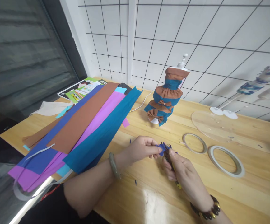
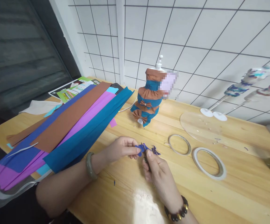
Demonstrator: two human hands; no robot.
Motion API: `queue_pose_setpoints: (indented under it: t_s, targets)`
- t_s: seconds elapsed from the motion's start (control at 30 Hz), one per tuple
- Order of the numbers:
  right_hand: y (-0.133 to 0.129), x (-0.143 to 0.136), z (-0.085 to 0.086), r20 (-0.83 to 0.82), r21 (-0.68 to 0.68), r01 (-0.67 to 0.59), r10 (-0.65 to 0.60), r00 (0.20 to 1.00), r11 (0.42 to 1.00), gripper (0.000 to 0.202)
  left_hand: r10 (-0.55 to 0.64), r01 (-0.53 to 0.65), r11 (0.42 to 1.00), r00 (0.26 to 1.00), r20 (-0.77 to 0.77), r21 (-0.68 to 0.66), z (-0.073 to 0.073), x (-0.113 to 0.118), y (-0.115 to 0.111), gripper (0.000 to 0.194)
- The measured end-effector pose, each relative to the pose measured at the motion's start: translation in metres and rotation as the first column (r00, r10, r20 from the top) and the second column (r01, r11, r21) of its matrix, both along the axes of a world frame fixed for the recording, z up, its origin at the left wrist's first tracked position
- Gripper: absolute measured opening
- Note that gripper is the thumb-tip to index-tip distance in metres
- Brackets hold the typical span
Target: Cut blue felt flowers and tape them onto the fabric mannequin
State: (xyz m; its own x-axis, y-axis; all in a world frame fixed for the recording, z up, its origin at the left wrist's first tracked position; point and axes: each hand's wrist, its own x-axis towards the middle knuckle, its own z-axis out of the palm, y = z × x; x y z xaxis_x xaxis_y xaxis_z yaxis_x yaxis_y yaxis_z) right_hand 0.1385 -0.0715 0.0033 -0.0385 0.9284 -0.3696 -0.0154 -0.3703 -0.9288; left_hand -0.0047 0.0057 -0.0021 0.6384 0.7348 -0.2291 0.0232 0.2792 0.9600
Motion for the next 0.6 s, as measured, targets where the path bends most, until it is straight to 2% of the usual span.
queue_pose_setpoints:
  t_s: [0.33,0.6]
  targets:
    - [0.0015,0.0010,-0.0004,0.049,0.022,-0.052,0.051,0.998,0.998,0.047,-0.037,0.037,0.999,0.999,-0.011,0.013,-0.0016,-0.0026,0.0027,0.023]
    - [0.0022,0.0002,-0.0009,0.058,-0.003,-0.032,0.032,0.998,0.999,0.048,-0.042,0.043,0.999,0.999,-0.030,0.015,0.0003,-0.0040,0.0042,0.022]
